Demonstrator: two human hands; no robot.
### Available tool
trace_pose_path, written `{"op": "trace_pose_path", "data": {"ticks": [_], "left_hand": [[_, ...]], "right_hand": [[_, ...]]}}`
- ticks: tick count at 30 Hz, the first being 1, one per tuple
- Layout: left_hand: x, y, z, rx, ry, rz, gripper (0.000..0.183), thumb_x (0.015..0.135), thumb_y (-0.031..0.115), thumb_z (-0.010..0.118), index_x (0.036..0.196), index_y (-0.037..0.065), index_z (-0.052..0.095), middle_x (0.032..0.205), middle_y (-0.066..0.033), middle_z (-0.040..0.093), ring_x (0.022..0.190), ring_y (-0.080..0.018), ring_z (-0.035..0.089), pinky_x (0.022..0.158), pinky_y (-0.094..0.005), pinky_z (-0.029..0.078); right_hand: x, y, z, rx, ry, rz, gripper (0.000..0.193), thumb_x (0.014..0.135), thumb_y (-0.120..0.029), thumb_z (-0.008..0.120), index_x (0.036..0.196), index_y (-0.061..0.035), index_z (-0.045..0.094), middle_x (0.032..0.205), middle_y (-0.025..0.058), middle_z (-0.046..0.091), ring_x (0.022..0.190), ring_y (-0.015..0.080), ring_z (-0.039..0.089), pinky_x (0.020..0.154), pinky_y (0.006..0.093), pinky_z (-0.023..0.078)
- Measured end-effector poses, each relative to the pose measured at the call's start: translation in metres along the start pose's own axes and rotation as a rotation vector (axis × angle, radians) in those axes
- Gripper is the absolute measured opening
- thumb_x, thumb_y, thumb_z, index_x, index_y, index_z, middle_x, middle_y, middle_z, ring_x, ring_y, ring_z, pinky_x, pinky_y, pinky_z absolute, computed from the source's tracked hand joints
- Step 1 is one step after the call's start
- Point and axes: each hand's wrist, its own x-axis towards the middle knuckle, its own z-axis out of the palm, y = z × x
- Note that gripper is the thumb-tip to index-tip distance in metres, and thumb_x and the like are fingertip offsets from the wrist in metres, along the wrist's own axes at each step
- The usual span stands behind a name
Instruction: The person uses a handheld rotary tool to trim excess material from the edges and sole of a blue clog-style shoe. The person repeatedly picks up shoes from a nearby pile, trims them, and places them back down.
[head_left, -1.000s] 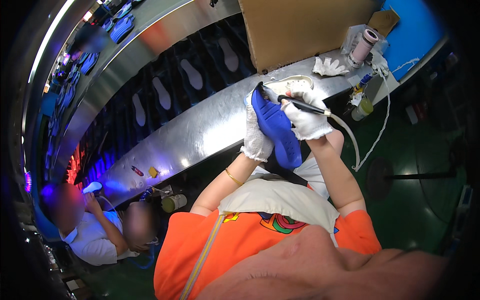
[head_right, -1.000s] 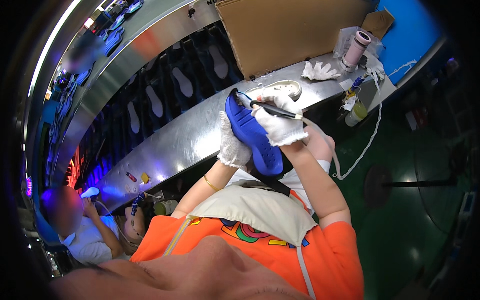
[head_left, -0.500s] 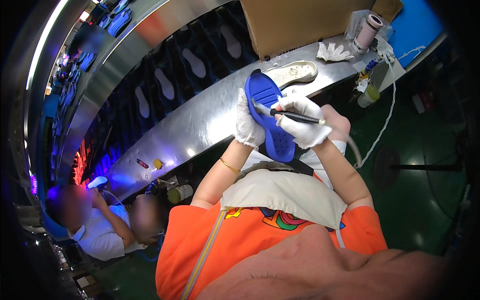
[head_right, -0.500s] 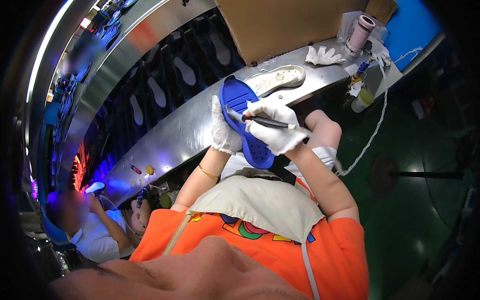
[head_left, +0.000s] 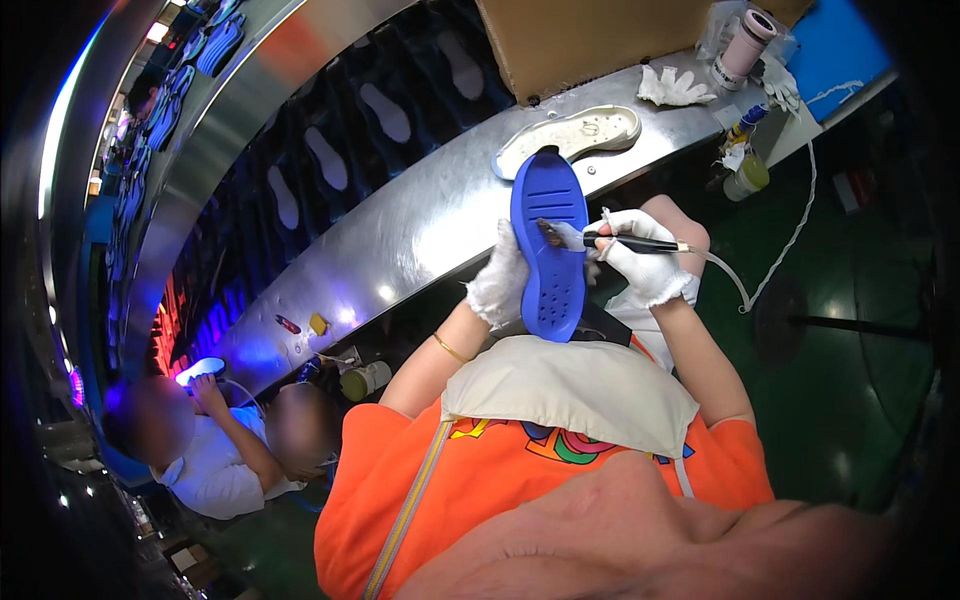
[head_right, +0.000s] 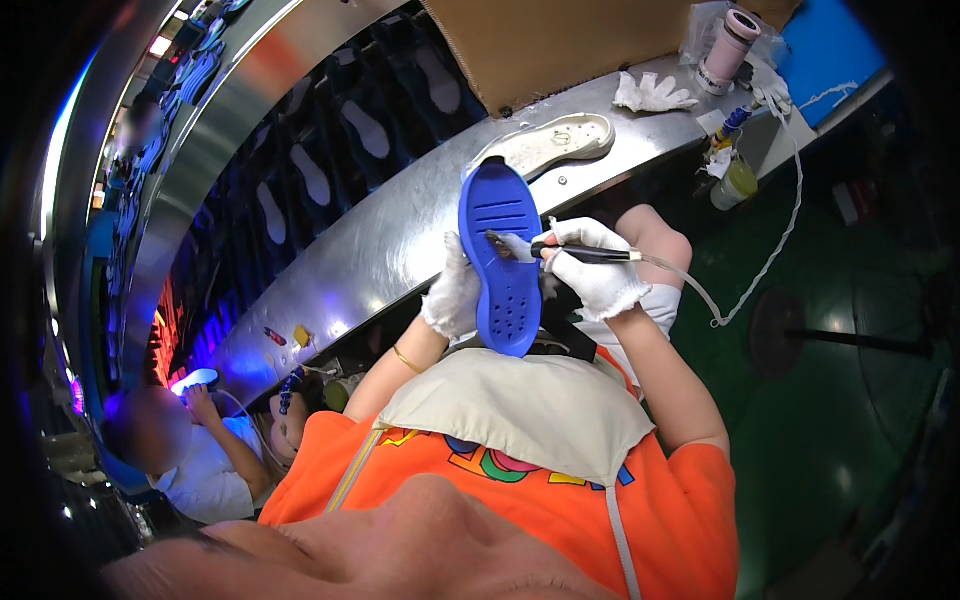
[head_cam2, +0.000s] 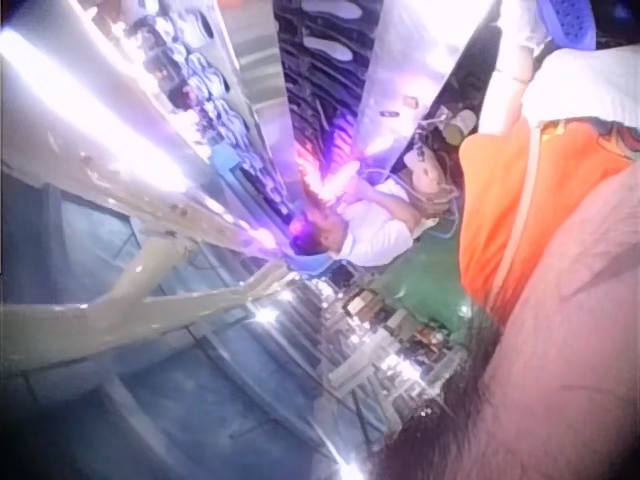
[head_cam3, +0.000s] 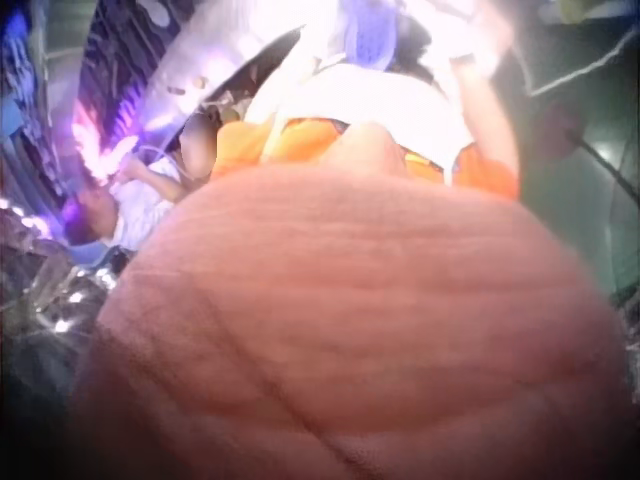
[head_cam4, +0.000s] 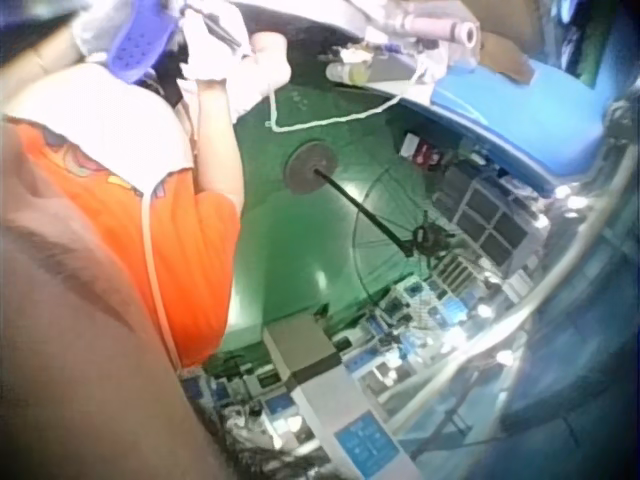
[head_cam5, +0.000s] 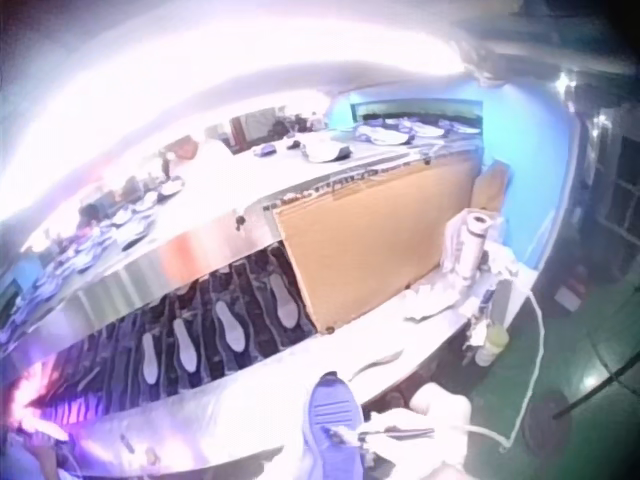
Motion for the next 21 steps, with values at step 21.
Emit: {"op": "trace_pose_path", "data": {"ticks": [21], "left_hand": [[0.084, 0.061, -0.016, -0.171, 0.016, 0.507, 0.102, 0.066, 0.085, 0.028, 0.131, 0.008, 0.042, 0.120, -0.0134, 0.055, 0.102, -0.0294, 0.057, 0.091, -0.0443, 0.046]], "right_hand": [[0.055, -0.021, 0.023, -0.209, -0.022, -0.358, 0.011, 0.073, -0.003, 0.071, 0.082, -0.0025, 0.064, 0.079, 0.0082, 0.066, 0.073, 0.0127, 0.062, 0.069, 0.0260, 0.049]]}}
